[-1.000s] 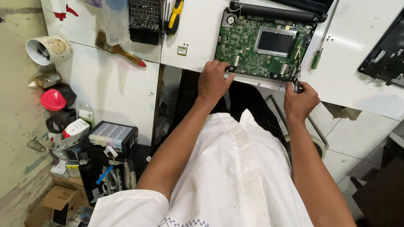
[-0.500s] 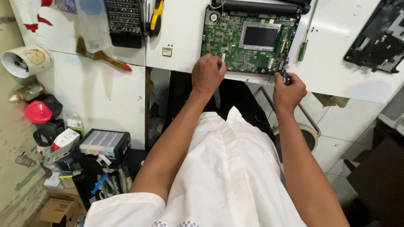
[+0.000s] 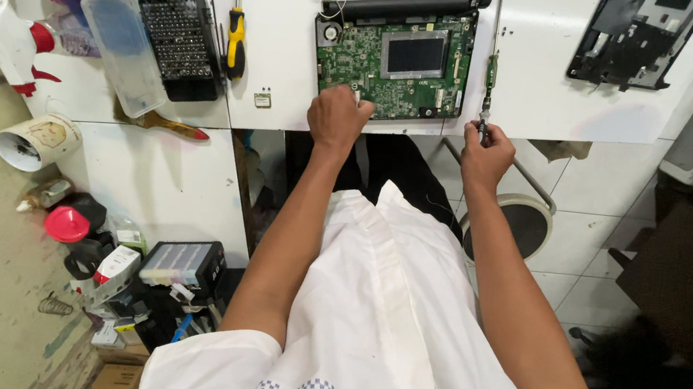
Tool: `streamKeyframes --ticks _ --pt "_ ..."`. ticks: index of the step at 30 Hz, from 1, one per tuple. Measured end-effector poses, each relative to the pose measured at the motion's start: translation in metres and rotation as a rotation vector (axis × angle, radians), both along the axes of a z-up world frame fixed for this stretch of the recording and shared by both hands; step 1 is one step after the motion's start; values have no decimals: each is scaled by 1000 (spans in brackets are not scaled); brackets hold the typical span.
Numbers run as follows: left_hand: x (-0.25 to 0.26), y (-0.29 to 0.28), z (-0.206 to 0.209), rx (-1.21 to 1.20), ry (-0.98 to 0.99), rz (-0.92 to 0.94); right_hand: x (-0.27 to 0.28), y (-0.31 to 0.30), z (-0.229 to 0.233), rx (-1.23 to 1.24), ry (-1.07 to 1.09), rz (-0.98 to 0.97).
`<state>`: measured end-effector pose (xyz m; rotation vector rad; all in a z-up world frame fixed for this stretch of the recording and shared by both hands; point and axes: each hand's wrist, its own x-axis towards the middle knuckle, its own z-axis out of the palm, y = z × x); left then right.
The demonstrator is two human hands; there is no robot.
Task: The person uses a screwdriver to remove screws from a green circuit board placed on a white table. They then lift the circuit board to inspect it and place it back down.
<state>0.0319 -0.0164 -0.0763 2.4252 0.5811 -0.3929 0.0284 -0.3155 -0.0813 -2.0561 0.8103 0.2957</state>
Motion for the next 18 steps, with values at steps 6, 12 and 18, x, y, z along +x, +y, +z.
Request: streamKeyframes --ticks 6,12,18 --pt "21 5 16 8 76 -41 -10 -11 -9 57 -10 -43" --pt "24 -5 15 37 74 25 -6 -6 13 78 -10 -41" --pt "36 -7 38 56 122 27 4 -11 22 92 -61 84"
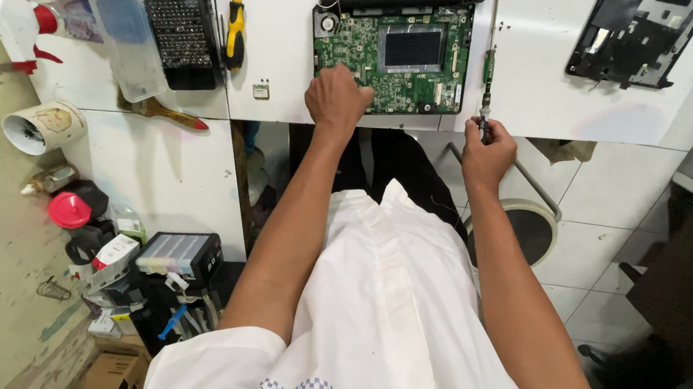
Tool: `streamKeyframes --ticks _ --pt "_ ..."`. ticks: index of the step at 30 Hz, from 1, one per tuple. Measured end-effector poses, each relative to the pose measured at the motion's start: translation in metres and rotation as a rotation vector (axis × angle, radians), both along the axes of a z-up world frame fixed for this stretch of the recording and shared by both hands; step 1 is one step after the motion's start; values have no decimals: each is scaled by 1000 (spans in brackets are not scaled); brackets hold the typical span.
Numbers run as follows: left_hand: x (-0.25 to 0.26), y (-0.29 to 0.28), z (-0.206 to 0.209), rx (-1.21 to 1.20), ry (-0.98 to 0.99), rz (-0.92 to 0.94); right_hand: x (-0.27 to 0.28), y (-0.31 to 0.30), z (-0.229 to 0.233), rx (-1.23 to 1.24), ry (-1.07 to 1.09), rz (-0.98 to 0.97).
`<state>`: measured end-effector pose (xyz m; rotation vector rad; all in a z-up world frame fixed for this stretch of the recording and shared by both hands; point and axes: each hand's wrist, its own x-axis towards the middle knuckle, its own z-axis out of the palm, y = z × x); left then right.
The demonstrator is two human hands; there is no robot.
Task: The person uses a screwdriver to remove screws from a green circuit board placed on a white table. They then lift the circuit board to inspect it and place it back down.
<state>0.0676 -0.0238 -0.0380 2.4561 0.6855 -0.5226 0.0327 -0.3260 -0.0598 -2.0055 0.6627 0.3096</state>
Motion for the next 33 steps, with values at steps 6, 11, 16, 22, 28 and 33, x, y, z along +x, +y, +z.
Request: streamKeyframes --ticks 6,11,16,22,28,33 --pt "8 0 15 52 -9 -13 20 32 37 196 19 0" --pt "7 4 24 9 -48 -40 26 26 19 369 147 -75" --pt "2 6 18 20 -57 -38 27 19 8 348 214 31" --pt "-10 3 4 33 -37 -25 12 7 -45 69 169 156" --pt "-12 -6 8 57 67 -74 35 19 7 -266 -275 213" --pt "18 -36 -16 136 -275 -367 104 36 32 -291 -509 597"
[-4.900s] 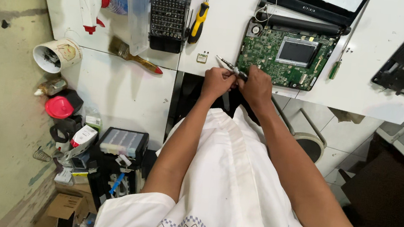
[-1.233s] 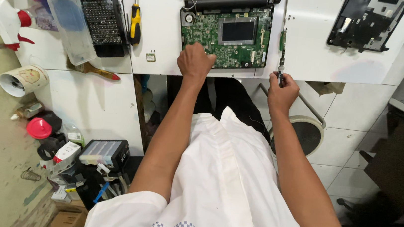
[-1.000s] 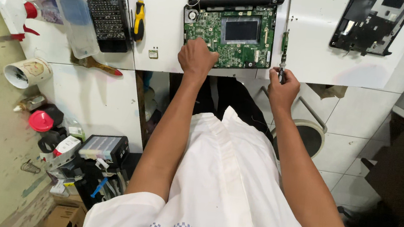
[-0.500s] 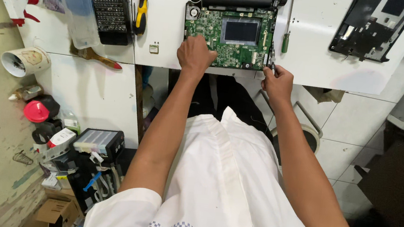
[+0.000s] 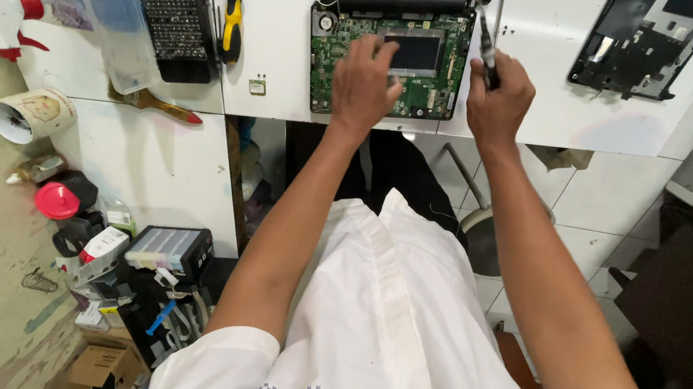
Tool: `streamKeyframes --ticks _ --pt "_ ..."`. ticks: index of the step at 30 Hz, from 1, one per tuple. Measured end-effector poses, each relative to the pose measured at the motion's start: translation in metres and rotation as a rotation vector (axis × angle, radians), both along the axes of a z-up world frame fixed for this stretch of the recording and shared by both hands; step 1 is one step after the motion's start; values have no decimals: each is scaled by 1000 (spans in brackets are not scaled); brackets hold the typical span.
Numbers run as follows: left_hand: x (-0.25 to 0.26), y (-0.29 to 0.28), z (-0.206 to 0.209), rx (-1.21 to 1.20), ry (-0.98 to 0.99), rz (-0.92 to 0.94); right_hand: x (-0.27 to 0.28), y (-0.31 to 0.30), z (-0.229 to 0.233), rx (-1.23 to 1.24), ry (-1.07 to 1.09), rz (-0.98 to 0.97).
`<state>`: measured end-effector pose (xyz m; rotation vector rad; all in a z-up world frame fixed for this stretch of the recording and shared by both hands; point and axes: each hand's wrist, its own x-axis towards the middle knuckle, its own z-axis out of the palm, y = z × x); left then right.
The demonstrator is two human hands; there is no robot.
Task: The person uses a screwdriver to remove screws from a green circuit board placed on a white table. They then lift the circuit board to inspect it and place it back down.
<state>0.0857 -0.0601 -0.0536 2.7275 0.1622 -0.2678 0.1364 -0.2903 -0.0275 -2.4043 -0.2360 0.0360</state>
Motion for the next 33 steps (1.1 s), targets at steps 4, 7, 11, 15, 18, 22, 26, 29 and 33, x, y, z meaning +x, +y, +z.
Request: streamKeyframes --ticks 4,7,11,15,18,22,26,29,33 --pt "28 -24 2 41 -64 -148 56 10 -18 -25 -81 271" --pt "39 -31 -5 125 -70 -185 82 11 -37 -89 -154 408" --pt "42 -26 -9 106 -120 -168 98 5 -51 -225 -279 596" --pt "44 -24 -10 40 -136 -151 101 -4 -58 -315 -336 664" --pt "44 -21 -15 56 -171 -161 98 -2 -64 -282 -357 626" --pt "47 -19 -15 35 -125 -148 103 1 -56 -280 -172 646" --pt "50 -12 -10 -34 -122 -181 118 3 -62 -435 -130 756" --pt "48 -12 -15 14 -125 -230 122 -9 -71 -492 -267 816" --pt "41 -12 -25 59 -135 -259 126 -13 -67 -493 -417 868"
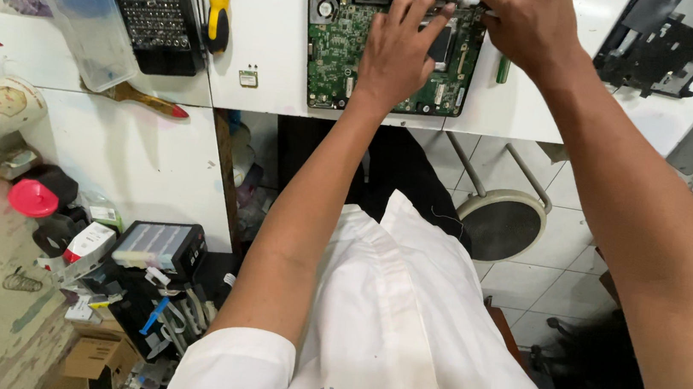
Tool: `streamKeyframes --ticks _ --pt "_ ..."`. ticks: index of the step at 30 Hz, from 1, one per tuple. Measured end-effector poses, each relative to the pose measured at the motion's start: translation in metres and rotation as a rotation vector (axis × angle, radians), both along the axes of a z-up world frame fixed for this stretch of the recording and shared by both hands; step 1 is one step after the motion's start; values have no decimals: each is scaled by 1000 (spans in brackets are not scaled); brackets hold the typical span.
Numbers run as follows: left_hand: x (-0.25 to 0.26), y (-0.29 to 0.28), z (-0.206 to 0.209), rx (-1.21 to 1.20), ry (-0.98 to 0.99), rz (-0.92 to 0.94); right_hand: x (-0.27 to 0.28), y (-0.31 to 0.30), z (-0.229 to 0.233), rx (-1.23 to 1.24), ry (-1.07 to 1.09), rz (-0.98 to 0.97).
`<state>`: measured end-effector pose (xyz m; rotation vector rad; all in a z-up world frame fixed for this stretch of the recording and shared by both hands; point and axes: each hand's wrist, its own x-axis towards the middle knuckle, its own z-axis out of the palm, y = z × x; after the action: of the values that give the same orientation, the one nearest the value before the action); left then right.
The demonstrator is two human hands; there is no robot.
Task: The person uses a screwdriver to remove screws from a green circuit board placed on a white table. They then lift the circuit board to inspect it and place it back down.
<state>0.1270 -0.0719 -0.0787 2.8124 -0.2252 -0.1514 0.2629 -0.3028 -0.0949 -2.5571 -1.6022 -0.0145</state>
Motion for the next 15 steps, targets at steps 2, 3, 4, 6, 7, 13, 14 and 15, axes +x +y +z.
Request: streamKeyframes --ticks 2,3,4,6,7,13,14,15 --pt "-2 1 5 -6 -28 6 4 0 6 -15 0 11" --pt "0 1 8 -13 -60 8 8 -1 10 -30 -4 16" --pt "1 1 7 -12 -62 10 8 1 11 -30 -6 18" --pt "0 -1 6 -64 -19 47 6 4 13 -165 40 0" --pt "-1 -3 5 -64 -18 48 5 2 12 -165 41 1" --pt "-5 -11 -11 -29 -2 27 5 4 12 60 219 6" --pt "-5 -14 -8 -26 -5 42 5 2 5 78 293 -37" --pt "-5 -18 -5 -24 -8 56 4 -1 -1 97 367 -82"
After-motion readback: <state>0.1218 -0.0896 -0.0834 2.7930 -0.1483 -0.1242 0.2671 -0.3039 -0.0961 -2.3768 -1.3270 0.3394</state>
